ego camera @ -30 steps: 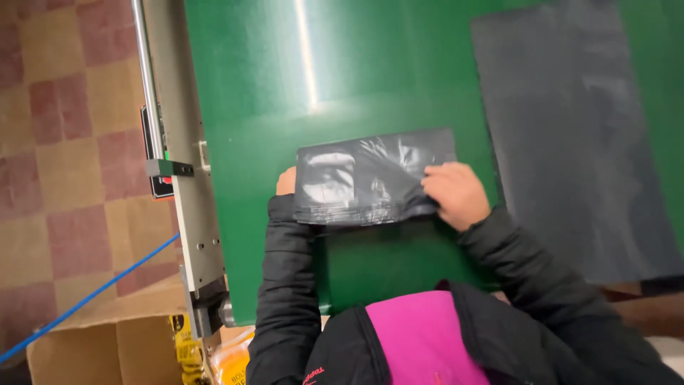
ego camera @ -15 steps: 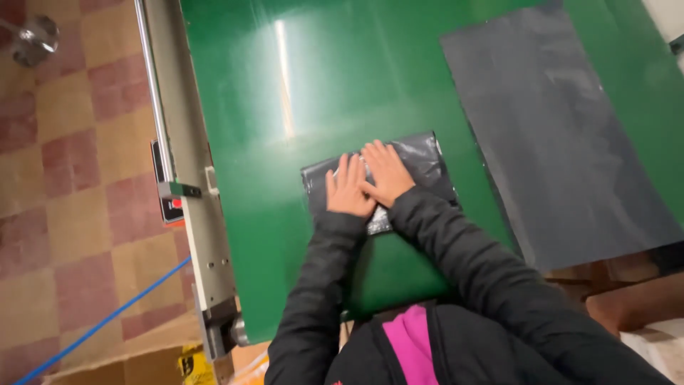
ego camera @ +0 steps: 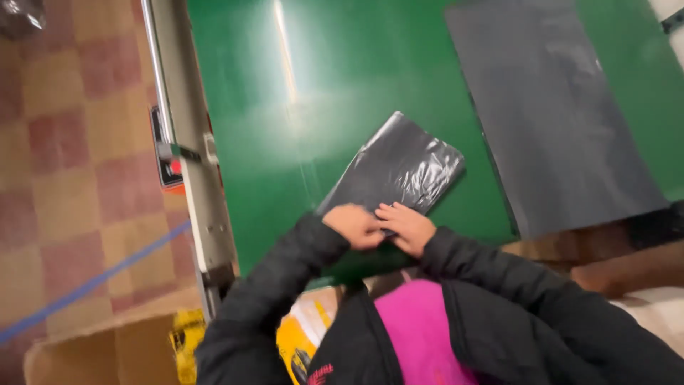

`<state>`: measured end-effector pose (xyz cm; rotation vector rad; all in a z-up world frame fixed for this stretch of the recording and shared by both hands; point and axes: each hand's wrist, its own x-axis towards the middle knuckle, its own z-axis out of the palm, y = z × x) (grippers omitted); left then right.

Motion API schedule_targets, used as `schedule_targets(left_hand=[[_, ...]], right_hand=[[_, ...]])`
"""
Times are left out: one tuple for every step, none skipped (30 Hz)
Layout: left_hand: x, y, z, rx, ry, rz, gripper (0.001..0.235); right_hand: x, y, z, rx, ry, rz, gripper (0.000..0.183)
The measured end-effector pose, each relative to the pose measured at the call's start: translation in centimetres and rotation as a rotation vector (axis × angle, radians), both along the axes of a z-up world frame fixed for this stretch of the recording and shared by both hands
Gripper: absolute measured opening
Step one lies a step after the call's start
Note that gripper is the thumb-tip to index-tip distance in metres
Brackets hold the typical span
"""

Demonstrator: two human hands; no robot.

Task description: Folding plastic trash bags and sealing them into yellow plastic retail sleeves using a heat sealer.

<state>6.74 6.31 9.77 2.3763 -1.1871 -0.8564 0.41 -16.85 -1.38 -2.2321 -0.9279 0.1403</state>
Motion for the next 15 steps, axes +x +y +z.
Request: schedule_targets(left_hand=[[1.5,-0.4,-4.4,-0.009,0.011,0.019,0.036],[3.0,-0.9,-8.7,-0.182,0.315,0.207,0.046],[5.2,-1.5,-12.8,-0.347,0.613,0.37,0.062],[6.8,-1.4,-16.1,-0.348,0.618,0.364,0.062],[8.1,-1.5,-19.5,-0.371,0.705,0.467,0.066],[9.3,-1.7,-22.9,-0.393,0.792,0.571,0.069],[10.5,-1.8,-24.3,-0.401,0.786,0.57,0.069],[11.8,-1.8,-25.6,-0.452,0.382,0.519,0.061],[12.2,-1.4,-27.1,-0.482,-0.018,0.47,0.053],[11.4,-2.5,-22.5,-0.482,-0.019,0.484,0.053],[9.6,-3.5,-18.1,-0.332,-0.032,0.724,0.054],[8.0,-4.4,-13.7,-0.169,-0.041,0.956,0.06],[7.3,-5.7,-12.8,-0.167,-0.038,0.983,0.06],[6.8,-6.8,-12.0,-0.223,-0.342,1.08,0.063],[6.4,-7.9,-11.1,-0.269,-0.657,1.167,0.07]], right_hand=[[-1.5,-1.8,-2.8,-0.009,0.011,0.019,0.062],[-2.9,-3.8,-5.6,0.099,0.351,-0.224,0.055],[-4.1,-5.5,-8.3,0.212,0.685,-0.49,0.048],[-2.6,-4.5,-3.8,0.21,0.686,-0.497,0.048],[-1.0,-3.5,0.9,0.143,0.924,-0.808,0.044],[0.6,-2.8,5.8,0.076,1.145,-1.135,0.044],[0.8,-4.2,2.9,0.074,1.135,-1.134,0.044],[1.0,-5.7,0.1,0.734,1.2,-1.02,0.043],[1.0,-6.9,-2.9,1.378,1.205,-0.819,0.043],[1.7,-7.0,-1.7,1.368,1.214,-0.811,0.043],[1.8,-7.1,-0.5,1.347,1.294,-0.874,0.04],[1.9,-7.1,0.7,1.321,1.373,-0.938,0.037],[1.4,-9.7,-2.2,1.298,1.39,-0.925,0.037],[1.0,-12.3,-5.1,1.102,1.342,-0.856,0.029],[1.1,-14.9,-8.0,0.908,1.286,-0.774,0.022]])
